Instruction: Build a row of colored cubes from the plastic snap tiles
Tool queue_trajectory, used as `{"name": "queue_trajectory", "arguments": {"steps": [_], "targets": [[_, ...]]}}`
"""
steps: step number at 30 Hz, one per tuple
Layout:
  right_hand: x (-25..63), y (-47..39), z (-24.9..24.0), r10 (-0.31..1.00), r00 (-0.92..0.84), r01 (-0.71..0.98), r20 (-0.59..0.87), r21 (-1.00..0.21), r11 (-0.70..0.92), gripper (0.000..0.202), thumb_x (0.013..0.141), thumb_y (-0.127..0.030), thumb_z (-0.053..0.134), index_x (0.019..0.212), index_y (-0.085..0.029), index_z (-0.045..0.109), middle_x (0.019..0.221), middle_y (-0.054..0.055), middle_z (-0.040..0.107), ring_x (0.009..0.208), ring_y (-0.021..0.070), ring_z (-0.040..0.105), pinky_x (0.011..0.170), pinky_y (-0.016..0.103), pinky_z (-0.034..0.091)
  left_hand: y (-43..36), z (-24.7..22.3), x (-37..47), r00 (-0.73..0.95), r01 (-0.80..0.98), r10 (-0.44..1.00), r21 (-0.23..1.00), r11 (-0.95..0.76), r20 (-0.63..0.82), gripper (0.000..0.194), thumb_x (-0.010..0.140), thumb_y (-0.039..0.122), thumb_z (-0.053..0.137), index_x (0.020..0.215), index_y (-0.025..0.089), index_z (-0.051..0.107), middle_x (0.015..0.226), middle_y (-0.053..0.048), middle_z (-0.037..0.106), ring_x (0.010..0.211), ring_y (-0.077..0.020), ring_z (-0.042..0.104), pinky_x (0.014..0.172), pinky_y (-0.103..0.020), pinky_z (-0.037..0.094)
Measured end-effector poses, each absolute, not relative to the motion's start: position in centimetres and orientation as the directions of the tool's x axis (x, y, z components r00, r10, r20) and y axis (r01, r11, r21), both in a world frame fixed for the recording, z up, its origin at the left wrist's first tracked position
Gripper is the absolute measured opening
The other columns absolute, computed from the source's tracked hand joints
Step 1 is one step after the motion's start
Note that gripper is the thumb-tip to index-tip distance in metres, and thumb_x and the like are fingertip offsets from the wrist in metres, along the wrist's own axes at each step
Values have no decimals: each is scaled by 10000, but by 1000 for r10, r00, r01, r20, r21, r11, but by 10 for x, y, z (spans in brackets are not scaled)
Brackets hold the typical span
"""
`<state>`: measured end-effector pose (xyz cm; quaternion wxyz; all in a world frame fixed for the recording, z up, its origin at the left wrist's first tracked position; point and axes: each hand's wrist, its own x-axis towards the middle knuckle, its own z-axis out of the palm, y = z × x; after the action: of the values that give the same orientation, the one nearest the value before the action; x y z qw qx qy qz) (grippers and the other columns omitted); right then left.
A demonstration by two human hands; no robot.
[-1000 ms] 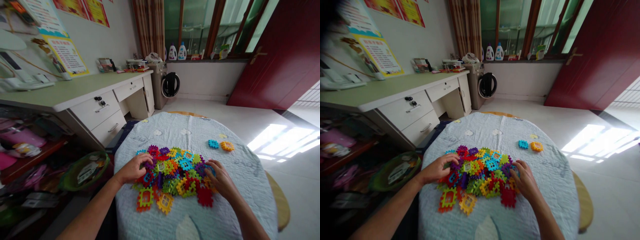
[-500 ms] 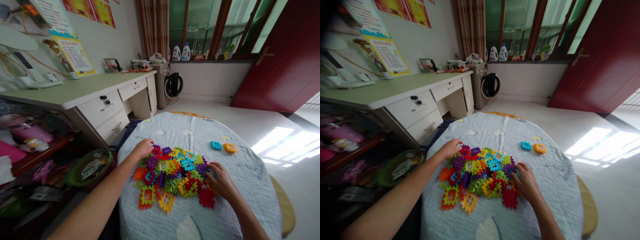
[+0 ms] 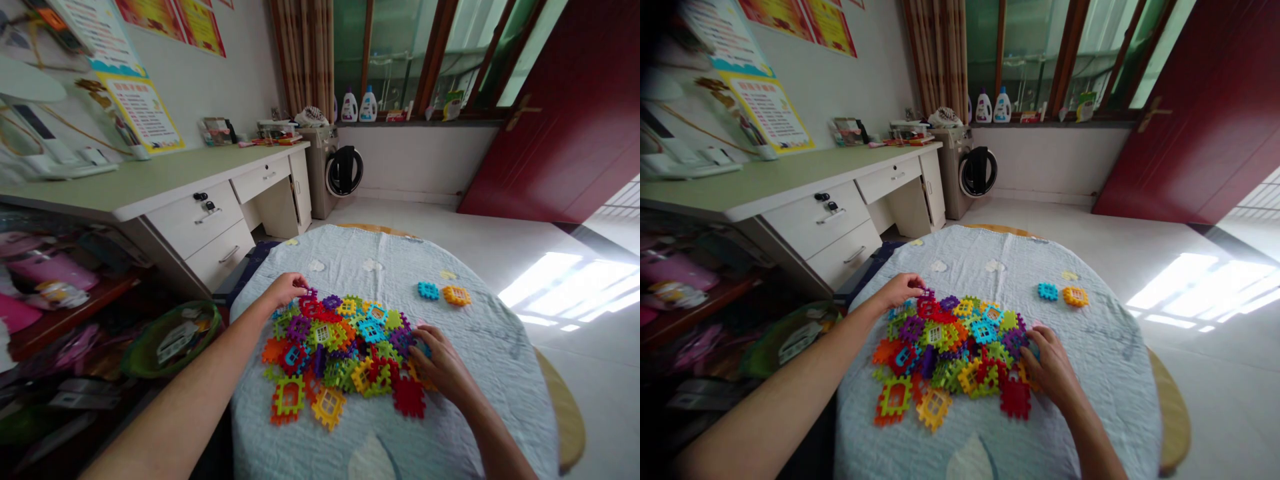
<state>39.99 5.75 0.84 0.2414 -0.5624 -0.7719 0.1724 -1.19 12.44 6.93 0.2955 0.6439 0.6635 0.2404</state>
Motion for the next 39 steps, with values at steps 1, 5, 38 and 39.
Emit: {"name": "queue_trajectory", "arguments": {"steps": [1,5,38,39], "targets": [[400,57,8,951,-251,785,182,-537,309,391,836,-442,498,1075,-186,673,1218,144,605,1170,281,568,1029,440,451,118,75,-11,-4,712,999,702,30,-39,144,669,244,615,791,168,628,732,5,633,708,-146,586,705,-273,483],[401,57,8,950,-259,787,174,-531,312,395,840,-447,491,1077,-188,672,1222,140,602,1176,278,563,1032,433,448,71,92,-4,7,764,964,621,-176,264,87,726,177,557,798,193,603,851,-15,604,833,-161,572,808,-301,476],[402,59,4,943,-298,802,145,-497,330,390,861,-425,482,1102,-172,656,1234,141,583,1226,277,513,1065,432,403,38,96,-3,360,888,927,343,-306,-103,489,626,195,666,1110,196,599,1177,-89,626,1140,-260,542,1025,-379,403],[403,59,4,943,-300,802,142,-497,330,393,864,-426,479,1106,-170,653,1234,141,581,1224,275,513,1066,433,401,39,95,-3,363,890,925,335,-308,-115,512,623,190,662,1130,190,595,1184,-94,624,1146,-262,540,1028,-380,401]]}}
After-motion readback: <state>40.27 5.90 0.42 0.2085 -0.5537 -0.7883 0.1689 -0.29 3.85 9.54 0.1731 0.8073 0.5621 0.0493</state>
